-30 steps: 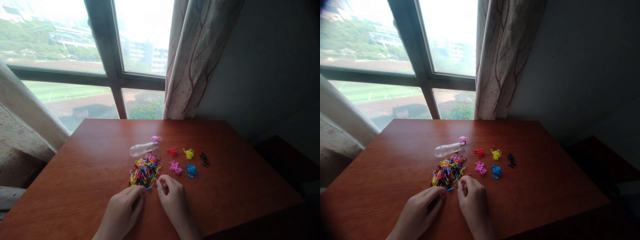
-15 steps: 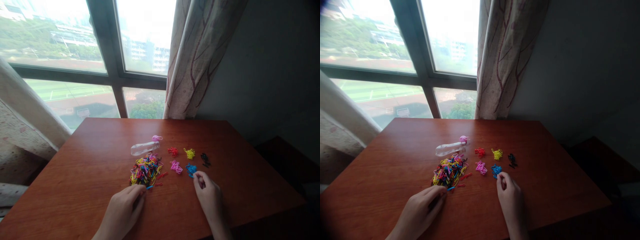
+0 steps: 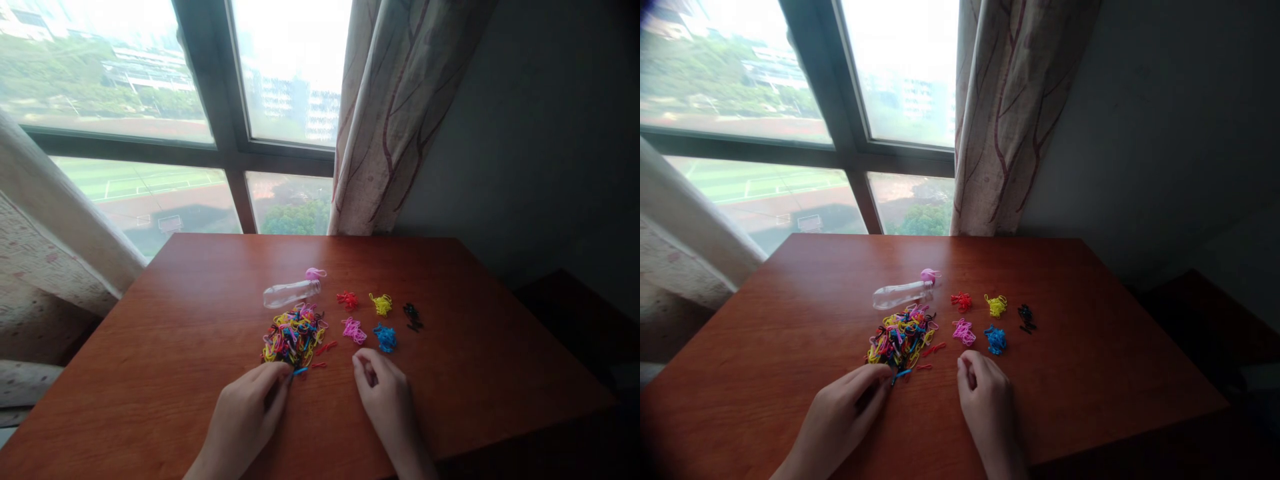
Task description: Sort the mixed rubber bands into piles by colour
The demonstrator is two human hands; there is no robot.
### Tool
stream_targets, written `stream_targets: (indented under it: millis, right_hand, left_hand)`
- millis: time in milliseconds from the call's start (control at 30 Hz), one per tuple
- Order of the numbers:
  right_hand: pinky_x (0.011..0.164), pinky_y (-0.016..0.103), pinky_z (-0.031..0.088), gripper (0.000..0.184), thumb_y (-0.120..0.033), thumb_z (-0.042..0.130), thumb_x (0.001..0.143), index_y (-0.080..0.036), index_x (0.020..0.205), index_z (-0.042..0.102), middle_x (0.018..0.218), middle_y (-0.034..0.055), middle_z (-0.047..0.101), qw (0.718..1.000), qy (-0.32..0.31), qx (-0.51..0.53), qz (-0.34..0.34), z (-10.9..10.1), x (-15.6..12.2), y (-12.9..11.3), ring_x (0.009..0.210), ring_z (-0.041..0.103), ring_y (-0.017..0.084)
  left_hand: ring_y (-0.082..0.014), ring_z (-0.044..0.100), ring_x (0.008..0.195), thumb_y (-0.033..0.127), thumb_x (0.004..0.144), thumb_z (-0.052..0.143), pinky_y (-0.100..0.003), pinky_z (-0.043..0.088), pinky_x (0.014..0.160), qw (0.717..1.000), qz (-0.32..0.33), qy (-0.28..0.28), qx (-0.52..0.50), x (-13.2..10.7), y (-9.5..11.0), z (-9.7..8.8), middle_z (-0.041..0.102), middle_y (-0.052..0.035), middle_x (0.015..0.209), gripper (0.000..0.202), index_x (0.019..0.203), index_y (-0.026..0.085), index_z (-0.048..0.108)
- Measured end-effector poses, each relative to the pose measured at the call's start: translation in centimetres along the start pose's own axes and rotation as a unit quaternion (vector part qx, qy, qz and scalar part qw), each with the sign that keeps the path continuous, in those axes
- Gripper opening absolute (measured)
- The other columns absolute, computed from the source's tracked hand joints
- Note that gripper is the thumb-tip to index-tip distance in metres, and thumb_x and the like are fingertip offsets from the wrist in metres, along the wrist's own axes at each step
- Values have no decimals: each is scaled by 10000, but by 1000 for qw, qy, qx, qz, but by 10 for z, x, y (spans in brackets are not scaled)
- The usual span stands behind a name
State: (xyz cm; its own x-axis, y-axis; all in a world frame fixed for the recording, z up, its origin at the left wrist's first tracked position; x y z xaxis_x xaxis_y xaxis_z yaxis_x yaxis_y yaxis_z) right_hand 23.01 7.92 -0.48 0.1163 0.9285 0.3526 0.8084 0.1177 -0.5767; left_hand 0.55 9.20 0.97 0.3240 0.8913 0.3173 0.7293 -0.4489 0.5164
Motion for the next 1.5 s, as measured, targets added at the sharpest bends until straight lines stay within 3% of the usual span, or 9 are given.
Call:
stream_targets:
  millis: [133, 233, 400, 733, 1000, 1200, 1367, 1500]
  right_hand:
    - [583, 243, 365, 230, -238, 463, 971, -214, 802, 616, 662, -3, 622, 997, -43, 4, -58, 25, -1, -35, 591, 584, 139]
    - [580, 243, 347, 200, -193, 490, 943, -215, 783, 607, 654, -9, 619, 995, -61, 5, -74, 33, 0, -46, 592, 581, 138]
    - [572, 227, 353, 171, -212, 505, 934, -215, 799, 610, 648, -17, 618, 997, -66, 44, -18, 32, 2, -33, 574, 582, 134]
    - [564, 216, 368, 177, -226, 506, 933, -212, 798, 620, 633, -15, 617, 995, -62, 74, -1, 28, 4, -32, 561, 583, 133]
    - [522, 202, 378, 190, -252, 514, 931, -216, 790, 637, 620, -17, 631, 993, -48, 108, 14, 26, 5, -27, 526, 585, 126]
    - [522, 185, 380, 171, -220, 524, 916, -216, 786, 635, 610, -23, 620, 992, -43, 114, 11, 25, 5, -28, 520, 574, 118]
    - [538, 196, 372, 172, -223, 513, 912, -215, 778, 621, 619, -25, 602, 991, -52, 123, 29, 27, 3, -25, 537, 562, 124]
    - [551, 205, 370, 153, -218, 508, 907, -217, 807, 624, 652, -21, 613, 988, -64, 136, 39, 28, 3, -25, 568, 568, 131]
  left_hand:
    - [-141, 721, 744, 226, 913, 507, -196, 530, 652, 1000, -7, 9, 1, -1, -3, -1, 754, 16, 876, 145, 932, 250, 649]
    - [-140, 718, 740, 220, 919, 496, -198, 528, 653, 1000, 7, -3, 3, -1, 1, 1, 752, 13, 871, 158, 932, 247, 652]
    - [-150, 692, 672, 196, 932, 451, -218, 498, 600, 998, 39, -24, 49, 0, 11, 6, 730, 1, 803, 201, 916, 242, 647]
    - [-173, 664, 619, 250, 954, 481, -255, 453, 567, 991, 51, -31, 123, 2, 26, 19, 695, 3, 726, 200, 840, 236, 645]
    - [-201, 696, 734, 98, 896, 508, -262, 463, 623, 976, 6, -139, 166, 27, 42, 38, 729, -23, 819, 212, 938, 230, 668]
    - [-222, 710, 764, 34, 850, 505, -264, 469, 624, 963, -23, -205, 173, 38, 43, 45, 739, -47, 822, 230, 843, 206, 657]
    - [-227, 719, 776, 58, 871, 495, -261, 465, 620, 962, -18, -211, 173, 40, 43, 50, 744, -52, 840, 204, 836, 197, 641]
    - [-212, 718, 748, 128, 911, 486, -244, 445, 597, 970, -14, -177, 165, 48, 42, 43, 745, -38, 820, 180, 857, 213, 636]
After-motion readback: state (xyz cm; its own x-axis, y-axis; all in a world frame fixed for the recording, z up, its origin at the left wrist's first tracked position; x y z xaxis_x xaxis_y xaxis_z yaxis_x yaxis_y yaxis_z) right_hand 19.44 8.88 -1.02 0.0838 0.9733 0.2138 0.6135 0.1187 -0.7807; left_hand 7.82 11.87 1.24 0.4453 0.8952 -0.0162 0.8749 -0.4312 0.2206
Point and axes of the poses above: each hand's wrist, its own x-axis towards the middle knuckle, its own z-axis out of the palm, y = z × x, the point moved 9 cm from there along x, towards the middle knuckle
